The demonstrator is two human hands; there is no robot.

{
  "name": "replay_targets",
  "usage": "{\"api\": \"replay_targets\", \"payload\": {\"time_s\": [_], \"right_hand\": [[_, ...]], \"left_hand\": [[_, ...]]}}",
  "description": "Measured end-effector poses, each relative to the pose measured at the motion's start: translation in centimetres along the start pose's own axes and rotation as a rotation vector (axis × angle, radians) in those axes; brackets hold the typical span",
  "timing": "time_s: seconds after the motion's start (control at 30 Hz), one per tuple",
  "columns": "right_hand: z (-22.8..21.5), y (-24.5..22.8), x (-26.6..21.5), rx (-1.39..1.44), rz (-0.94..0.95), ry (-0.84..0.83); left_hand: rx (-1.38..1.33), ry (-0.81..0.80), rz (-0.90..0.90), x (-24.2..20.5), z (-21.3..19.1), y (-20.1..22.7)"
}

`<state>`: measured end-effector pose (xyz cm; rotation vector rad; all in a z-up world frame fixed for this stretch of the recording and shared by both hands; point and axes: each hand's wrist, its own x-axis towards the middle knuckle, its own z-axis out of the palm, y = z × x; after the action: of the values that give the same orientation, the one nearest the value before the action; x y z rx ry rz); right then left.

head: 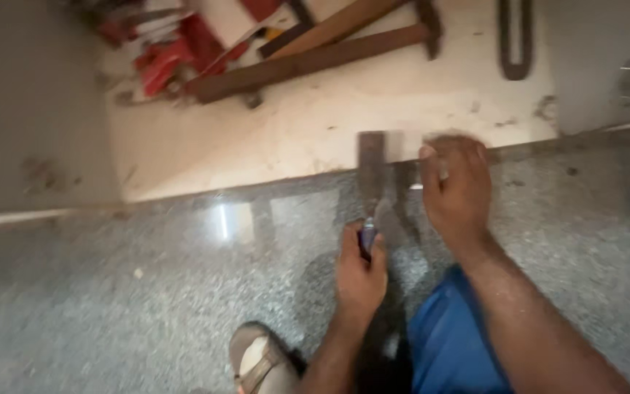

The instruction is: The person uses a metal scraper to remove debris and wood shavings from the floor and the bottom edge of a wooden cabinet.

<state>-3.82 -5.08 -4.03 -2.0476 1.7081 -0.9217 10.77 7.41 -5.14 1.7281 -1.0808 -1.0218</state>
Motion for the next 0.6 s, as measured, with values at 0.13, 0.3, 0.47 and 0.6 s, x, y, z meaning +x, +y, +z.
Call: {"api": "replay_targets", "payload": {"time_s": [0.13,0.3,0.47,0.6], "right_hand": [[1.5,-3.0,-0.3,-0.222,-0.231,-0.364],[1.1,-5.1,-2.6,-0.426,-0.152,-0.648],[3.2,-10.2,-6.4,0.176,0.136,-0.988],[5.9,-13.2,-9.0,0.821,0.199,-1.093]], "left_hand": [[-0.110,0.244,0.084,0.8,-3.0,-2.6],[-0.471,0.333,-0.399,2.1,-7.0,-3.5],[-0.932,0.477,-0.267,3.4,-9.4,-6.9],[-0.558,0.505,-0.200,3.8,-8.7,-8.7]]}}
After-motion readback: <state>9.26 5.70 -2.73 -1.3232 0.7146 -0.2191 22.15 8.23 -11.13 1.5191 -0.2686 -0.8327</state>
